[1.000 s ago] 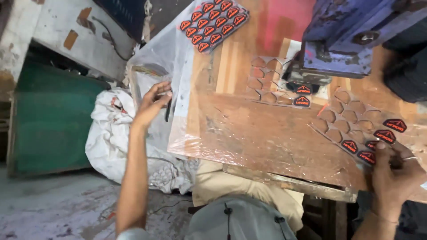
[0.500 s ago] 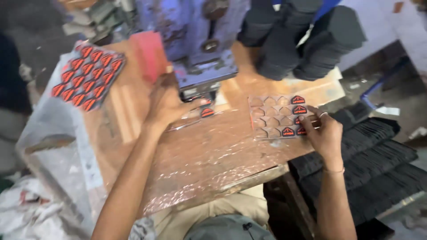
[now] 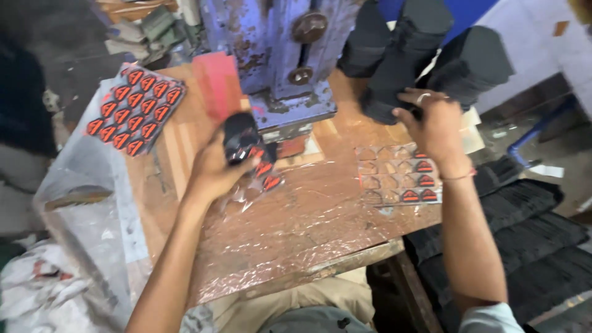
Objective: The person repeatedly picks up small black fabric pieces and places them under a heat press machine. They operate the press to apply orange triangular patches to the fabric, then remove the finished items and place them on a nearby pile.
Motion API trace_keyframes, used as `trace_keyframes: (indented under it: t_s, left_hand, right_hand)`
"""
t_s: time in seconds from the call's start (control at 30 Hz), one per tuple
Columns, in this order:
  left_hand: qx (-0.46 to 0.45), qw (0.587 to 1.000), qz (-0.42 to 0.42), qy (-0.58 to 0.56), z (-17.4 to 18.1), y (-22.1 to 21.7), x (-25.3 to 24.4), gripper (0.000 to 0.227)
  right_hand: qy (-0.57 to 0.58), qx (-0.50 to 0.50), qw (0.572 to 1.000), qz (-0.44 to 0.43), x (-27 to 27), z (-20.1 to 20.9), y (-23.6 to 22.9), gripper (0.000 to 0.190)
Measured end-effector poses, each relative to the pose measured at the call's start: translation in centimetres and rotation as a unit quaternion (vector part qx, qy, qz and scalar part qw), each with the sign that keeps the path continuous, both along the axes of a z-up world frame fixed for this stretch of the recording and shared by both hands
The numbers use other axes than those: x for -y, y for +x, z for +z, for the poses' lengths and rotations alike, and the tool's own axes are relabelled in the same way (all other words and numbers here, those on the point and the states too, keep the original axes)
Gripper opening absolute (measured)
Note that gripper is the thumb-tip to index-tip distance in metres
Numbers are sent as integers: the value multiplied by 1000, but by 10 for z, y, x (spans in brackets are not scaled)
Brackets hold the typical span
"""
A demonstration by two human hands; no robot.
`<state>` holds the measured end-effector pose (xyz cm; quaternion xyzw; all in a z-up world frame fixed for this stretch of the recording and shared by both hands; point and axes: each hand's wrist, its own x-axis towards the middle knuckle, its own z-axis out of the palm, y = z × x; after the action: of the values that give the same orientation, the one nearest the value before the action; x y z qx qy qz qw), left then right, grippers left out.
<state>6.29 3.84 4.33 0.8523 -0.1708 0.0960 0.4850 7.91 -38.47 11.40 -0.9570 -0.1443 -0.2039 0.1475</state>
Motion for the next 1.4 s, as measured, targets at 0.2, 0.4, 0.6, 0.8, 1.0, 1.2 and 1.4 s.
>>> trace_keyframes:
  t_s: [0.2, 0.4, 0.6, 0.8, 1.0, 1.2, 1.4]
  left_hand:
    - [-256, 952, 119, 120, 30, -76, -70, 86]
    - [-278, 923, 146, 222, 54, -89, -94, 99]
    - [74, 972, 89, 206, 12, -58, -14, 84]
    - [94, 943, 5, 319, -38, -41, 40, 70]
    - [115, 953, 7, 281, -23, -47, 34, 68]
    - [76, 963, -23, 257, -15, -53, 32, 69]
    - [120, 956, -12, 268, -21, -58, 34, 65]
  right_hand:
    - [43, 25, 999, 21, -14, -2, -36, 11]
    - [-249, -217, 941, 73, -118, -66, -155, 33]
    - [-101, -106, 963, 226, -137, -61, -102, 83]
    - [-103, -118, 959, 237, -132, -63, -45, 79]
    - [-41, -91, 968, 232, -125, -63, -31, 70]
    - [-56, -53, 969, 236, -131, -54, -37, 65]
    - [-37, -72, 968, 239, -134, -53, -35, 62]
